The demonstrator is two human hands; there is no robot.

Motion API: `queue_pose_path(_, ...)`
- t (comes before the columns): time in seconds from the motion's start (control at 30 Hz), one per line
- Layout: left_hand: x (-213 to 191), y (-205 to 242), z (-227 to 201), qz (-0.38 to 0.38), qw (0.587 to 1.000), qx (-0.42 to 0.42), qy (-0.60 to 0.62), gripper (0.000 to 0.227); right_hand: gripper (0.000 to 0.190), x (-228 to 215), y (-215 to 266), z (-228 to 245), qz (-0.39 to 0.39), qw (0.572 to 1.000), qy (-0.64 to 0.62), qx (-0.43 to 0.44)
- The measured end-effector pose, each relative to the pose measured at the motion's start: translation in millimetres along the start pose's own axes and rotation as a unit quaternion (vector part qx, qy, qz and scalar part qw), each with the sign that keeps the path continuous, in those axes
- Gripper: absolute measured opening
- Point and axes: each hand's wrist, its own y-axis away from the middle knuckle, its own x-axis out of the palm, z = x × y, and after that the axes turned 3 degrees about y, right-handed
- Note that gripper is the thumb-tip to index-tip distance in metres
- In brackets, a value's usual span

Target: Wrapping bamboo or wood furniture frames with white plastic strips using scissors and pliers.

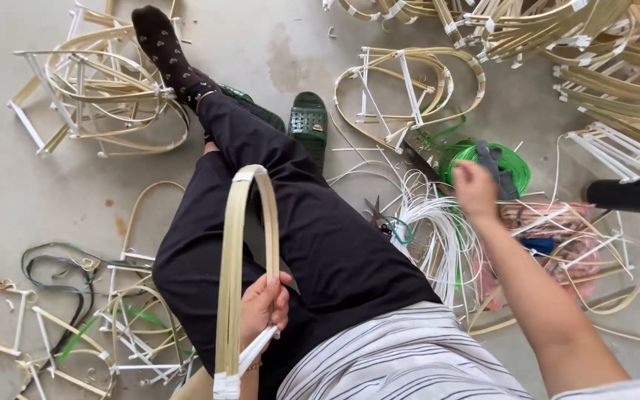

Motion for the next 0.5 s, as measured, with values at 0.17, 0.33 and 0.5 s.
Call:
queue_pose_path(0.17, 17, -7, 8, 0.055, 0.997, -0.048, 0.022, 0.022, 0.032, -31, -51, -135, -0.141, 0.952, 0.260, -0.083)
queue_pose_path(0.33, 35, -16, 19, 0.054, 0.998, -0.035, 0.003, 0.027, 0.036, -16, -78, -102, -0.026, 0.941, 0.337, 0.000)
queue_pose_path(0.5, 49, -28, 21, 0.083, 0.996, -0.028, 0.013, 0.030, 0.022, 34, -47, 51, 0.148, 0.987, -0.048, 0.034)
